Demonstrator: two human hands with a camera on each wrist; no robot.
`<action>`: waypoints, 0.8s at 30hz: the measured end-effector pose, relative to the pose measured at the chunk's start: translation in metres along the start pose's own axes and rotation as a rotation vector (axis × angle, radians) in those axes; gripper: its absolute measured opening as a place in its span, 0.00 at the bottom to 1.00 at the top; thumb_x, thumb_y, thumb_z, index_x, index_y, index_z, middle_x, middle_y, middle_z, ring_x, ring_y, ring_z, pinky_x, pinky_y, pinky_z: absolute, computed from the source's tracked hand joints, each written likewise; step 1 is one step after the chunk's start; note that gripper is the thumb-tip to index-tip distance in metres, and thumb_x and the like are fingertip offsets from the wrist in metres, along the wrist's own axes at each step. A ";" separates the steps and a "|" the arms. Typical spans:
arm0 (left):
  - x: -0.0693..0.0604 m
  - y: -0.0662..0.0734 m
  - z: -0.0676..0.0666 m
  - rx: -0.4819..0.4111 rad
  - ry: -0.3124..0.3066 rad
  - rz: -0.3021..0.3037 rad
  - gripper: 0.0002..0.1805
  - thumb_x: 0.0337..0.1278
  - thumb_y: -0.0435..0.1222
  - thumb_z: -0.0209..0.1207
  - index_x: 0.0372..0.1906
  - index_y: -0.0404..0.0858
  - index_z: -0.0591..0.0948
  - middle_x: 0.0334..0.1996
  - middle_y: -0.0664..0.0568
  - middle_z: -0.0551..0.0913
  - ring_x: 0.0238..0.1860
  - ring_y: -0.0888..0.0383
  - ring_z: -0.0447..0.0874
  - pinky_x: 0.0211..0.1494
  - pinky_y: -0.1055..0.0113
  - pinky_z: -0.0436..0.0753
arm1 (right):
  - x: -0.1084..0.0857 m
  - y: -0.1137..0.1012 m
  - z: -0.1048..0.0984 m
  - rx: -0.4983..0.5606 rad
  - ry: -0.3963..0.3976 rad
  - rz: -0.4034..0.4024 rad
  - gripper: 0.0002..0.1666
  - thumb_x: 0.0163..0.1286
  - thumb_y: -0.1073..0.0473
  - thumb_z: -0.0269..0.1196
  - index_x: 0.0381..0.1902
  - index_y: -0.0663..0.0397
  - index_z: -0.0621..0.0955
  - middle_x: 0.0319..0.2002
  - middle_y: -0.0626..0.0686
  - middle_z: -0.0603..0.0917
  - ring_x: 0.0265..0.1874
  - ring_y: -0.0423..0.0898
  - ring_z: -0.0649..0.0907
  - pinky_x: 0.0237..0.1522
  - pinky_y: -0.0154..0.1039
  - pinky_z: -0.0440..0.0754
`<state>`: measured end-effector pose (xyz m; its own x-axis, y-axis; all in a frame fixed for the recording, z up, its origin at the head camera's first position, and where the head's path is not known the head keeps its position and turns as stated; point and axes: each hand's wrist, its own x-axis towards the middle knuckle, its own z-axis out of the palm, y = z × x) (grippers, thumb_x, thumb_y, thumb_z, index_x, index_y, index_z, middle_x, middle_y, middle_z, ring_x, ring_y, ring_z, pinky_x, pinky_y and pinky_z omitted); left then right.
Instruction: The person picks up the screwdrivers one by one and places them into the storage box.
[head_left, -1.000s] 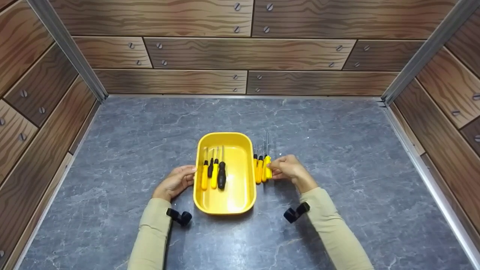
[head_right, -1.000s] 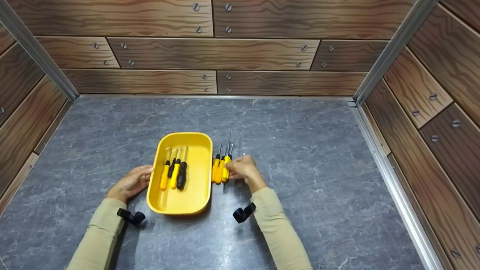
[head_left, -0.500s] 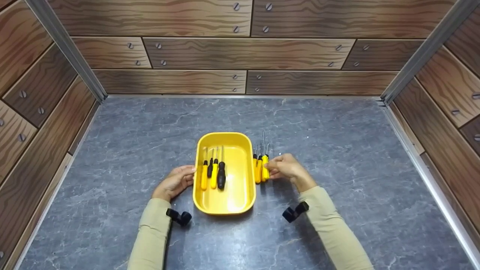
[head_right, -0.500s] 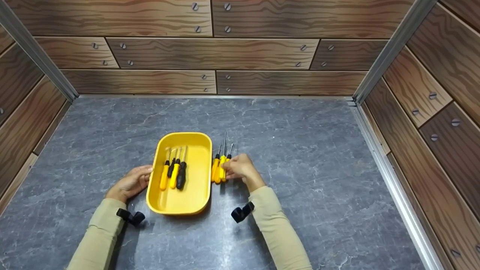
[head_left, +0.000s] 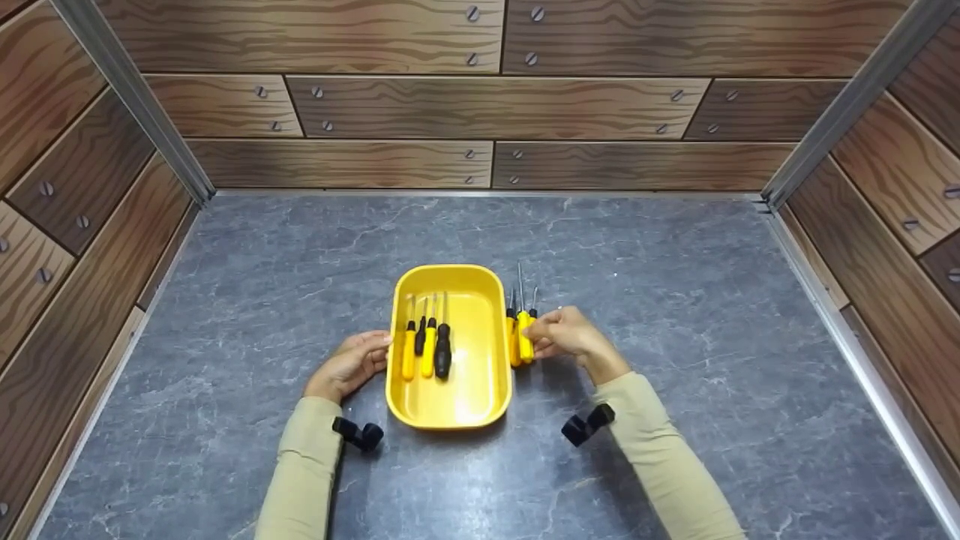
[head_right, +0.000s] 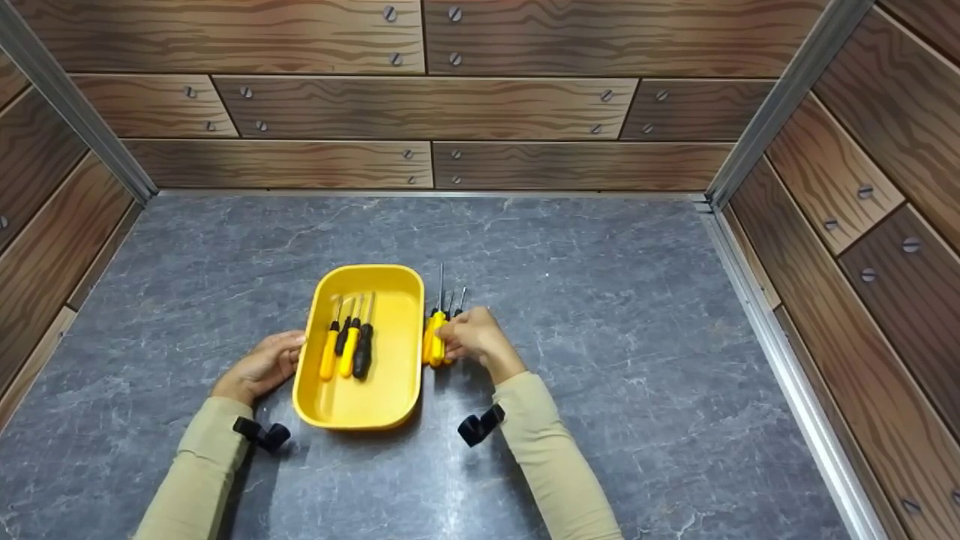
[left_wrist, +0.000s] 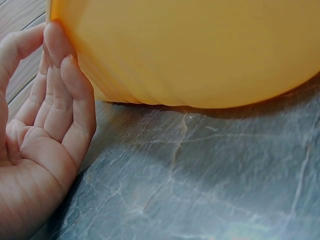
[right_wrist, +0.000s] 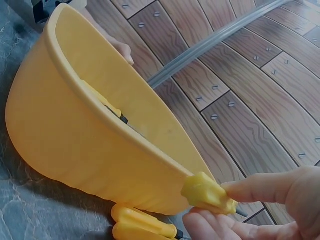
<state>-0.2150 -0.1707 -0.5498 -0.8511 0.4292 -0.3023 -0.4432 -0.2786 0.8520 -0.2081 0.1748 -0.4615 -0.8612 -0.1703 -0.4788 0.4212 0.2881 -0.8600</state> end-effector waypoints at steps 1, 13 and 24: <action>0.000 0.000 0.000 0.003 0.000 -0.001 0.10 0.67 0.30 0.47 0.37 0.40 0.79 0.28 0.58 0.86 0.31 0.67 0.84 0.44 0.72 0.84 | 0.000 0.000 0.001 0.001 -0.004 -0.005 0.18 0.62 0.68 0.60 0.47 0.78 0.77 0.21 0.49 0.83 0.19 0.39 0.82 0.32 0.34 0.88; 0.000 0.001 -0.002 -0.004 -0.014 0.001 0.11 0.67 0.30 0.46 0.35 0.41 0.80 0.28 0.58 0.86 0.31 0.67 0.84 0.45 0.72 0.84 | -0.001 -0.005 0.009 -0.029 -0.004 -0.017 0.16 0.62 0.66 0.61 0.43 0.76 0.79 0.18 0.47 0.81 0.17 0.38 0.81 0.31 0.34 0.88; 0.000 0.000 0.000 -0.003 -0.008 0.010 0.10 0.68 0.30 0.46 0.37 0.40 0.79 0.30 0.58 0.87 0.33 0.66 0.86 0.46 0.71 0.85 | -0.001 -0.010 0.018 -0.020 -0.023 -0.009 0.19 0.61 0.68 0.60 0.47 0.79 0.78 0.17 0.48 0.82 0.16 0.38 0.82 0.29 0.33 0.87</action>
<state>-0.2153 -0.1709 -0.5502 -0.8530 0.4337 -0.2904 -0.4357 -0.2854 0.8536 -0.2063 0.1553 -0.4556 -0.8580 -0.1950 -0.4752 0.4074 0.3051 -0.8608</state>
